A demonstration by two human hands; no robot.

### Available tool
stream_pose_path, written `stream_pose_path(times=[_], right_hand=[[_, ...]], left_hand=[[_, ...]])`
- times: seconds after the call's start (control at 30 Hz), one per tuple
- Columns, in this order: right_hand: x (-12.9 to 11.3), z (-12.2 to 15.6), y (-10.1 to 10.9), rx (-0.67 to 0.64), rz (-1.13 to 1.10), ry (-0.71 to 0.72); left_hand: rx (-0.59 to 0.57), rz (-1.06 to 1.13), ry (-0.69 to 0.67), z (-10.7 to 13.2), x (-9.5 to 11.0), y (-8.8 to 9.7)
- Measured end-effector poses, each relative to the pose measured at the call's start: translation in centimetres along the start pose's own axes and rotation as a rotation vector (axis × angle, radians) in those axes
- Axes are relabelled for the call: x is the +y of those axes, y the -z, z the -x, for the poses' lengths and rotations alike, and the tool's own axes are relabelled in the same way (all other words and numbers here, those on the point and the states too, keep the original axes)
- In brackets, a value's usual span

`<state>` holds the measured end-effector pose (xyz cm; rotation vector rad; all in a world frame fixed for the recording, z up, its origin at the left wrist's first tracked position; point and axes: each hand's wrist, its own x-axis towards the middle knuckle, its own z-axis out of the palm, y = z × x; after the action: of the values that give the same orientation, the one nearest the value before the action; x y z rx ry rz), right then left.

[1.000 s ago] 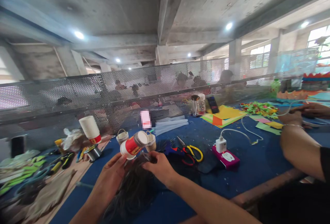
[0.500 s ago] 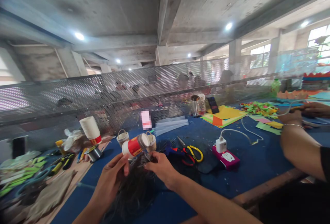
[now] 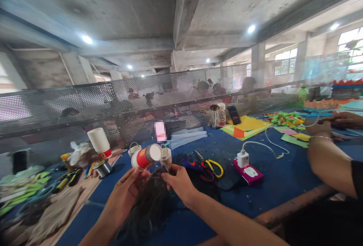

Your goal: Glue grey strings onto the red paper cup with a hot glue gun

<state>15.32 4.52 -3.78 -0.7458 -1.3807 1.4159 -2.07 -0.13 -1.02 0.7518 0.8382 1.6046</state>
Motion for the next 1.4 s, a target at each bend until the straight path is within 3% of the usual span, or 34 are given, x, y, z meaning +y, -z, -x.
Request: stream_pose_path(times=[0.23,0.37,0.47,0.63,0.7,0.83,0.93,1.13,1.23,1.4], right_hand=[[-0.1,0.1,-0.3,-0.078,-0.1,-0.003],[0.1,0.0,-0.2,-0.068,0.045,0.003],[0.4,0.1,-0.1,-0.004,0.192,0.039],[-0.3,0.9,0.5,0.301,0.601,0.338],[-1.5,1.3,0.7,0.32,0.723,0.496],[-5.2,1.6,0.9,0.17,0.841,0.736],[-8.1,0.9,0.3,-0.031,0.93,0.841],[-11.2,-2.0,-1.1,-0.413,1.118,0.834],[-11.5,-2.8,-1.3,-0.48,1.223,0.803],[-12.0,-2.7,-1.4,-0.48,1.327,0.785]], left_hand=[[-0.073,0.009,0.034,0.2,0.1,-0.3],[-0.142,-0.029,0.084,0.2,-0.2,-0.3],[-0.117,-0.059,0.043,0.1,-0.4,-0.1],[-0.01,-0.121,-0.058,0.1,-0.3,0.0],[0.023,-0.188,-0.09,0.3,-0.2,0.0],[0.003,-0.564,-0.254,0.5,0.0,0.0],[-0.042,-0.7,-0.296,0.7,-0.1,-0.1],[-0.069,-0.791,-0.291,0.6,-0.2,-0.1],[-0.096,-0.811,-0.287,0.6,-0.1,0.0],[-0.134,-0.852,-0.241,0.6,-0.2,0.0]])
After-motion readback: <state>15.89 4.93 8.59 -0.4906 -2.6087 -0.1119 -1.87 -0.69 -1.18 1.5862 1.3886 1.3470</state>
